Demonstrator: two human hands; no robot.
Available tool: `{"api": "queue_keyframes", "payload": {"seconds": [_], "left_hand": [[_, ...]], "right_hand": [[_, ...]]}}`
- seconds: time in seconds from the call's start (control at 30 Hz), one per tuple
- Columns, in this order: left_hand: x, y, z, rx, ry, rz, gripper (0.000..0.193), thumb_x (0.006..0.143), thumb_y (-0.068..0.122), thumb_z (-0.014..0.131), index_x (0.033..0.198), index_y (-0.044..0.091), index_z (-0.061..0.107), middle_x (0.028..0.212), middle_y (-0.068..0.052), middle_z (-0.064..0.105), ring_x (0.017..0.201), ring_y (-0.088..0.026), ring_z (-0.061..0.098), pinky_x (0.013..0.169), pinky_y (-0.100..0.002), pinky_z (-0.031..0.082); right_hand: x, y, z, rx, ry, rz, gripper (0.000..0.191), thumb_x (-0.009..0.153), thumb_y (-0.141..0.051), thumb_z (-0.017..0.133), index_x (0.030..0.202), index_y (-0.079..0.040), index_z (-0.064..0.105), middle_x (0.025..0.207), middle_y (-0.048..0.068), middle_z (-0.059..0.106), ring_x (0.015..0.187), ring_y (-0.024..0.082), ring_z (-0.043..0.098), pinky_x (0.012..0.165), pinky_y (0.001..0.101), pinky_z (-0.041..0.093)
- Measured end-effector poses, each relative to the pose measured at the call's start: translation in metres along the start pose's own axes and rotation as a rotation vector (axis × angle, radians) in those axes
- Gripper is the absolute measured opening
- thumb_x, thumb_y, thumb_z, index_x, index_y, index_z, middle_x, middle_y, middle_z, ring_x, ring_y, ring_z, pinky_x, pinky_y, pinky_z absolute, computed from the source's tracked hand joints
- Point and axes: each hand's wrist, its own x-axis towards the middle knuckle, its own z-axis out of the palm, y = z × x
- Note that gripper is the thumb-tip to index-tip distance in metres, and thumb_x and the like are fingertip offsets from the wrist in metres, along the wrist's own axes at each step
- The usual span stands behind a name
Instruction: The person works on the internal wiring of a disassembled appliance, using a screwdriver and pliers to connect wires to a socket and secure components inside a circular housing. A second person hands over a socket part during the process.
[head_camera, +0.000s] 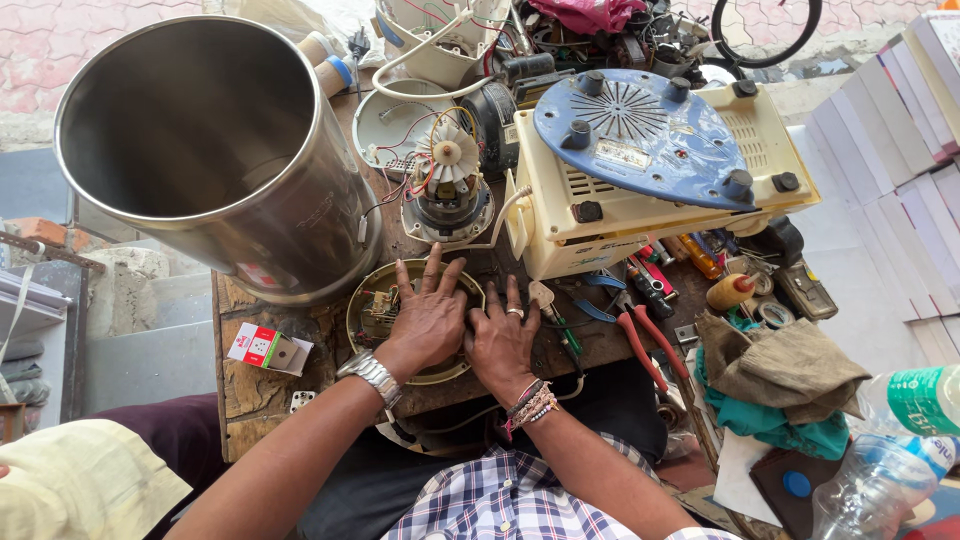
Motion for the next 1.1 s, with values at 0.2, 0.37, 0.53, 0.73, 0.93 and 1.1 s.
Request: {"api": "queue_keyframes", "payload": {"seconds": [0.2, 0.37, 0.53, 0.73, 0.93, 1.1], "left_hand": [[-0.006, 0.001, -0.005, -0.041, -0.115, -0.038, 0.009, 0.083, 0.019, 0.065, 0.082, 0.013, 0.072, 0.168, -0.017, 0.026, 0.156, -0.045, -0.003, 0.114, -0.079, -0.005], [-0.008, 0.007, -0.015, 0.135, -0.069, 0.015, 0.017, 0.086, 0.026, 0.062, 0.081, 0.016, 0.075, 0.167, -0.017, 0.031, 0.157, -0.044, 0.0, 0.112, -0.081, -0.004], [-0.01, 0.009, -0.022, 0.192, -0.059, 0.062, 0.02, 0.085, 0.029, 0.06, 0.084, 0.016, 0.076, 0.166, -0.018, 0.033, 0.157, -0.042, -0.001, 0.109, -0.083, -0.005], [-0.002, 0.01, -0.023, 0.044, -0.146, -0.022, 0.023, 0.085, 0.027, 0.059, 0.078, 0.014, 0.076, 0.167, -0.018, 0.029, 0.155, -0.045, -0.006, 0.106, -0.085, -0.009], [-0.002, 0.011, -0.006, -0.024, -0.18, -0.104, 0.027, 0.081, 0.026, 0.058, 0.078, 0.01, 0.078, 0.165, -0.017, 0.031, 0.153, -0.048, -0.004, 0.1, -0.087, -0.012], [-0.005, 0.014, -0.001, 0.051, -0.119, -0.103, 0.035, 0.091, 0.027, 0.053, 0.074, 0.009, 0.078, 0.168, -0.014, 0.033, 0.157, -0.046, -0.002, 0.104, -0.087, -0.012]], "right_hand": [[0.0, 0.001, 0.0, -0.011, 0.007, -0.03, 0.025, 0.08, -0.025, 0.075, 0.099, -0.009, 0.071, 0.147, 0.024, 0.052, 0.15, 0.046, 0.024, 0.113, 0.075, 0.012], [0.001, -0.002, -0.006, -0.029, -0.062, 0.021, 0.025, 0.08, -0.028, 0.075, 0.096, -0.011, 0.072, 0.15, 0.024, 0.049, 0.152, 0.045, 0.022, 0.115, 0.0731, 0.01], [0.0, -0.004, -0.014, -0.107, -0.112, 0.016, 0.026, 0.084, -0.033, 0.072, 0.1, -0.014, 0.076, 0.155, 0.028, 0.04, 0.153, 0.047, 0.015, 0.114, 0.0761, 0.006], [-0.016, -0.009, -0.023, -0.137, 0.007, -0.105, 0.036, 0.085, -0.038, 0.071, 0.113, -0.016, 0.077, 0.156, 0.034, 0.035, 0.153, 0.049, 0.011, 0.111, 0.0791, 0.002], [-0.022, 0.001, -0.028, -0.104, -0.179, -0.109, 0.03, 0.086, -0.039, 0.069, 0.11, -0.023, 0.078, 0.162, 0.029, 0.031, 0.156, 0.045, 0.007, 0.114, 0.0776, -0.001], [-0.03, 0.006, -0.021, -0.08, -0.187, -0.159, 0.047, 0.092, -0.043, 0.061, 0.136, -0.024, 0.064, 0.161, 0.032, 0.029, 0.154, 0.047, 0.006, 0.11, 0.0784, -0.002]]}}
